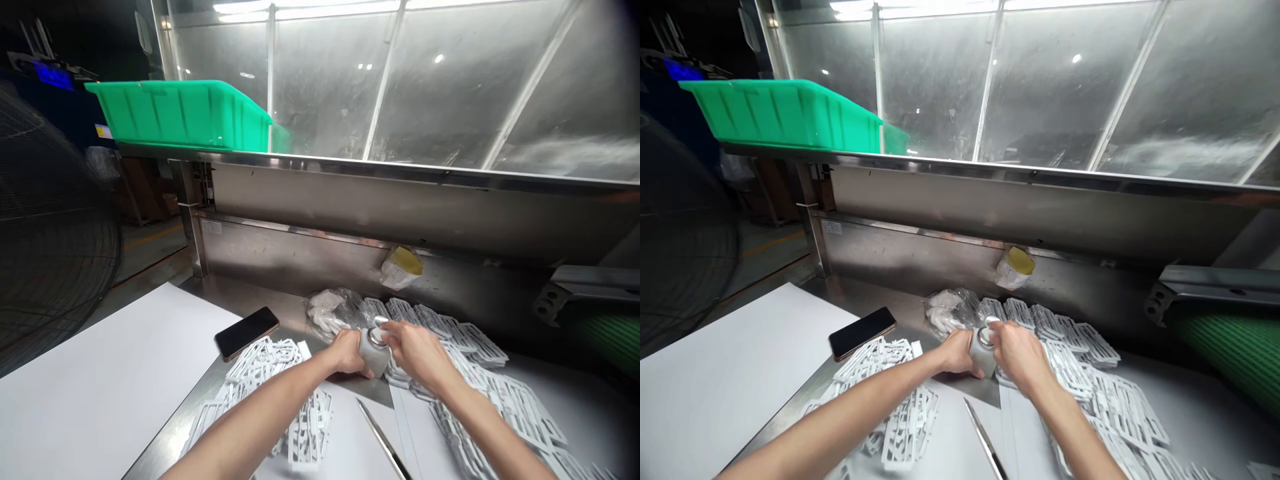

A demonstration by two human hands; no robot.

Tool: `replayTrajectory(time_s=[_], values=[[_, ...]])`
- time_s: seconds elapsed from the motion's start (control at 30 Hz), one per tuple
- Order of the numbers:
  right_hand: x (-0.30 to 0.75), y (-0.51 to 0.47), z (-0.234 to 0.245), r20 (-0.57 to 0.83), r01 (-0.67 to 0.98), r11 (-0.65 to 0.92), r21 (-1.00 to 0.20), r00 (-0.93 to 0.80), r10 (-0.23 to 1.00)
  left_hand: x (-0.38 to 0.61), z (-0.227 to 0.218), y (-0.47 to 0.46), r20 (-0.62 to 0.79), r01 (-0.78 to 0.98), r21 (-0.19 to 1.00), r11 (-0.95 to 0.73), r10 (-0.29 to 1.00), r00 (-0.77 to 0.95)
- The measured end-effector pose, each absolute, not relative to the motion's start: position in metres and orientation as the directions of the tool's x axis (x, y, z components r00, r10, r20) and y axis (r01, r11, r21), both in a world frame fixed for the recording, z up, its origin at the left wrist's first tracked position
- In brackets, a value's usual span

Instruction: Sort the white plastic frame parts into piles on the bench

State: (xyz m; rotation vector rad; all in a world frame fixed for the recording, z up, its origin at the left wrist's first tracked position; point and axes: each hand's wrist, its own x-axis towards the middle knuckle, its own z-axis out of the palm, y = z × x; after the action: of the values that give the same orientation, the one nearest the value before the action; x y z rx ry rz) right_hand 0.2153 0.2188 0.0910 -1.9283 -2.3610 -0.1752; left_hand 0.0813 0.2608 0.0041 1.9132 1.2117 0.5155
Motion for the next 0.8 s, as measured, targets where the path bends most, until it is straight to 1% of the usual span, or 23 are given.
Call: replayTrajectory(time_s=[0.1, 0.23, 0.4, 0.53, 0.6, 0.7, 0.77, 0.8], values=[[0.217, 0.216, 0.091, 0.161, 0.995, 0.102, -0.003, -0.100, 0.982, 0.080, 0.008, 0.260, -0.065, 0.665, 0.697, -0.268, 0.900, 0.431], [0.214, 0.208, 0.089, 0.139, 1.000, 0.016, -0.027, -0.013, 0.990, 0.069, 0.011, 0.254, -0.119, 0.757, 0.591, -0.278, 0.898, 0.423], [0.206, 0.200, 0.090, 0.120, 0.999, -0.035, -0.042, 0.040, 0.992, 0.064, 0.021, 0.239, -0.197, 0.840, 0.472, -0.269, 0.896, 0.398], [0.199, 0.193, 0.092, 0.132, 0.997, -0.031, -0.077, 0.041, 0.990, 0.068, 0.047, 0.225, -0.296, 0.874, 0.436, -0.214, 0.883, 0.364], [0.197, 0.189, 0.092, 0.149, 0.994, -0.030, -0.107, 0.046, 0.988, 0.060, 0.068, 0.204, -0.284, 0.876, 0.432, -0.215, 0.889, 0.358], [0.198, 0.183, 0.094, 0.180, 0.984, -0.039, -0.171, 0.070, 0.981, 0.032, 0.094, 0.143, -0.169, 0.857, 0.432, -0.281, 0.908, 0.383], [0.201, 0.180, 0.097, 0.193, 0.973, -0.045, -0.225, 0.090, 0.977, 0.010, 0.099, 0.087, -0.152, 0.838, 0.439, -0.323, 0.893, 0.424], [0.202, 0.178, 0.098, 0.200, 0.966, -0.047, -0.254, 0.101, 0.975, 0.001, 0.095, 0.059, -0.154, 0.845, 0.430, -0.318, 0.897, 0.415]])
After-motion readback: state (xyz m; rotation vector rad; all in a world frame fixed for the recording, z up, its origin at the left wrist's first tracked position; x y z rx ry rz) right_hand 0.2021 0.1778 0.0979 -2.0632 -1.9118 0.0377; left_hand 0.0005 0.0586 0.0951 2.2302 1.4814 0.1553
